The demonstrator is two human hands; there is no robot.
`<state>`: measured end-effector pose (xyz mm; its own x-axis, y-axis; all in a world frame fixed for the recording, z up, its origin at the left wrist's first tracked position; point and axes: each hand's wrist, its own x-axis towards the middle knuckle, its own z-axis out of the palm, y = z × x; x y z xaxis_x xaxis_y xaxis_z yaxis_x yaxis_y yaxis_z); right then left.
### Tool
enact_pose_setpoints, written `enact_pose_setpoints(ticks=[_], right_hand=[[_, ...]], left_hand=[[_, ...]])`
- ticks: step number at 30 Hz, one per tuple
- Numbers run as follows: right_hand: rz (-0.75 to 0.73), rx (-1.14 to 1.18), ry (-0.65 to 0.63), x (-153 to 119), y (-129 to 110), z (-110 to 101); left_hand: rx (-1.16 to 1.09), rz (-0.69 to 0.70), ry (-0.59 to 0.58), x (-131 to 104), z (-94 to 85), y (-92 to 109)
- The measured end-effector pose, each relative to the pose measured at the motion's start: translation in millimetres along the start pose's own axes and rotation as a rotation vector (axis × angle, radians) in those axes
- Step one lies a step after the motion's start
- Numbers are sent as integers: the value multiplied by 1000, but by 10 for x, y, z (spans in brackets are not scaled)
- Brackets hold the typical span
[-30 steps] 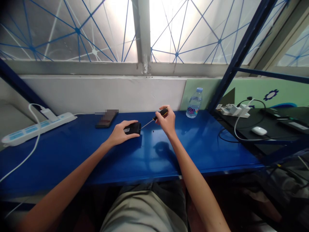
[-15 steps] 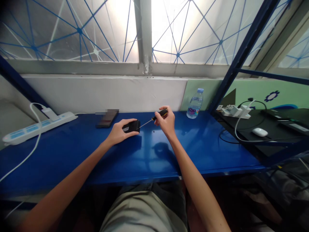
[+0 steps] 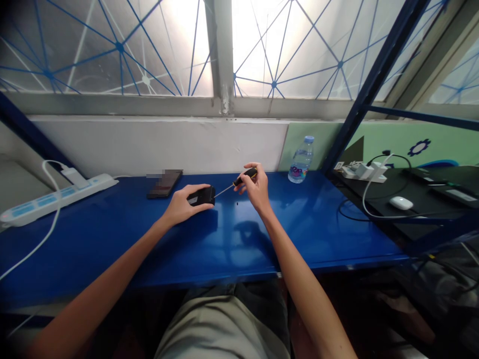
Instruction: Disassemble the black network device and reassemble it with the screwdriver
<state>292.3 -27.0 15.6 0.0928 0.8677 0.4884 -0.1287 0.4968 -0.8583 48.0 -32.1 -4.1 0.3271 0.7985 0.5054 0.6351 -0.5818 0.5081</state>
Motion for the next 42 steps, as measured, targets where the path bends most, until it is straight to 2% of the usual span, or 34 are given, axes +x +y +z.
enact_pose_setpoints(ticks=[10, 19, 28, 35, 42], right_hand=[[-77, -190, 94, -12, 3, -2], [-45, -36, 31, -22, -11, 6], [-63, -216, 97, -22, -5, -7], [-45, -94, 24, -10, 1, -11], [-54, -100, 67, -16, -15, 1]], left_hand=[[0, -8, 14, 0, -13, 2], [-14, -8, 7, 1, -12, 0], [-17, 0, 21, 1, -24, 25], [-2, 5, 16, -1, -23, 14], [-13, 6, 9, -4, -24, 25]])
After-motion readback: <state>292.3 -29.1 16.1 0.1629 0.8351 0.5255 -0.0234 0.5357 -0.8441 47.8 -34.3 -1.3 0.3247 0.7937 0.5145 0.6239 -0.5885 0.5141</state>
